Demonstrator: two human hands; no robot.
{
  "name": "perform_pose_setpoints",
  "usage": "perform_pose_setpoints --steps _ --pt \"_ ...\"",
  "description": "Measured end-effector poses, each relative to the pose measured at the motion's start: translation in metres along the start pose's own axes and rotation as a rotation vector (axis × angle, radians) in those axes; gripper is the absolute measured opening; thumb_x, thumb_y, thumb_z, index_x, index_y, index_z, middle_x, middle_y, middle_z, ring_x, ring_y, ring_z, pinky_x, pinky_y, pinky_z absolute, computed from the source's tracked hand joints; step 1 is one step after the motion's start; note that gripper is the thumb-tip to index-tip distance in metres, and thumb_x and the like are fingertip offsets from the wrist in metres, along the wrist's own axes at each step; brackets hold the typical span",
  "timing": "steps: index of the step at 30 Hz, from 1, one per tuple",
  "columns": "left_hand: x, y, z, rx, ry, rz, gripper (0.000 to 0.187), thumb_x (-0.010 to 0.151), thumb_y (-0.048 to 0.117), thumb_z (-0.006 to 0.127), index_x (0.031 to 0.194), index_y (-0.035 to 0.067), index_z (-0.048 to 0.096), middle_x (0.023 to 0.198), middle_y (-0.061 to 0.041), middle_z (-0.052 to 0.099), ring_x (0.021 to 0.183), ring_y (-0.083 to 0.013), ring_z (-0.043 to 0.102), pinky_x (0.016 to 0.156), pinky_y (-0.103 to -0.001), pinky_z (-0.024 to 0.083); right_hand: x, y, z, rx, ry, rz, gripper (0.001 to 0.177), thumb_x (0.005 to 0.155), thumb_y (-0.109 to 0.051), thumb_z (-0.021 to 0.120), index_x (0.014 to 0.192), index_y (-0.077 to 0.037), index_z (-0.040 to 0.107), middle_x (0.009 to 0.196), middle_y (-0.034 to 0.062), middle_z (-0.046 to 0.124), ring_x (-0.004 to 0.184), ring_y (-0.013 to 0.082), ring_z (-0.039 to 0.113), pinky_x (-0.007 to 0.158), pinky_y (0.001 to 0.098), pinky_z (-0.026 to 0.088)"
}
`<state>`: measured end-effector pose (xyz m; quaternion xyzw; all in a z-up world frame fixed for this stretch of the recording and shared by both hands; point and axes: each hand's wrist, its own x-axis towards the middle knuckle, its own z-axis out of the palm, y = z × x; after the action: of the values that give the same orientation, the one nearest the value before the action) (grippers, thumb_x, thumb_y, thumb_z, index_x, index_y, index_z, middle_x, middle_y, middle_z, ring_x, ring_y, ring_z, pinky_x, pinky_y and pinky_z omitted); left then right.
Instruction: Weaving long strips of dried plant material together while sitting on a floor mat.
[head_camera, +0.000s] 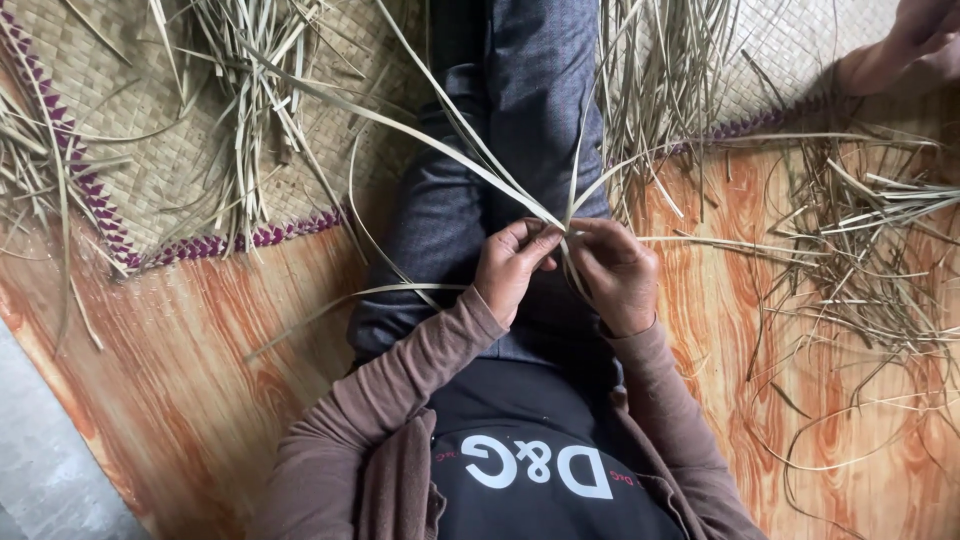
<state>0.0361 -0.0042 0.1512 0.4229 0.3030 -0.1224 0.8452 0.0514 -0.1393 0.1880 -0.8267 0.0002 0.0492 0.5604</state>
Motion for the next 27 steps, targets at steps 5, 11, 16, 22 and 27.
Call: perform_pose_setpoints --steps 5,11,16,22,27 --pt "0.0 -0.002 0.0 0.025 0.004 0.015 0.016 0.087 0.02 0.083 0.09 0.007 0.075 0.074 -0.003 0.068 0.063 -0.0107 0.067 0.064 -0.02 0.056 0.0 -0.014 0.007 0.057 0.059 0.012 0.025 0.09 0.004 0.078 0.113 -0.005 0.077 0.075 0.0082 0.072 0.074 0.0099 0.066 0.071 0.029 0.058" --pt "0.001 -0.006 -0.001 0.011 0.018 0.022 0.016 0.088 0.021 0.082 0.091 0.007 0.075 0.076 -0.002 0.068 0.066 -0.0108 0.067 0.065 -0.022 0.057 -0.001 -0.021 0.009 0.004 0.061 -0.018 0.031 0.087 0.01 0.077 0.114 -0.005 0.078 0.075 0.0077 0.072 0.074 0.0093 0.067 0.068 0.0306 0.06" --pt "0.004 -0.015 -0.004 0.023 0.028 0.041 0.016 0.088 0.022 0.082 0.091 0.007 0.075 0.076 -0.004 0.068 0.068 -0.0112 0.067 0.065 -0.023 0.058 -0.001 -0.008 0.007 -0.033 0.059 -0.072 0.024 0.087 0.01 0.078 0.108 -0.002 0.078 0.077 0.0127 0.073 0.072 0.0177 0.073 0.064 0.0335 0.06" --pt "0.005 -0.013 -0.005 0.072 0.029 0.062 0.016 0.09 0.022 0.081 0.091 0.007 0.076 0.077 -0.003 0.069 0.068 -0.0101 0.066 0.065 -0.024 0.06 0.002 -0.006 0.004 -0.072 0.03 -0.151 0.02 0.085 0.011 0.08 0.102 0.001 0.079 0.077 0.017 0.071 0.071 0.0251 0.074 0.058 0.0343 0.058" --pt "0.006 -0.017 -0.005 0.159 0.028 0.113 0.015 0.093 0.021 0.076 0.089 0.007 0.074 0.071 -0.004 0.066 0.062 -0.0131 0.066 0.059 -0.026 0.059 0.001 -0.007 -0.001 -0.077 -0.027 -0.196 0.02 0.087 0.011 0.078 0.103 -0.001 0.081 0.078 0.0175 0.072 0.07 0.0274 0.073 0.058 0.0386 0.056"
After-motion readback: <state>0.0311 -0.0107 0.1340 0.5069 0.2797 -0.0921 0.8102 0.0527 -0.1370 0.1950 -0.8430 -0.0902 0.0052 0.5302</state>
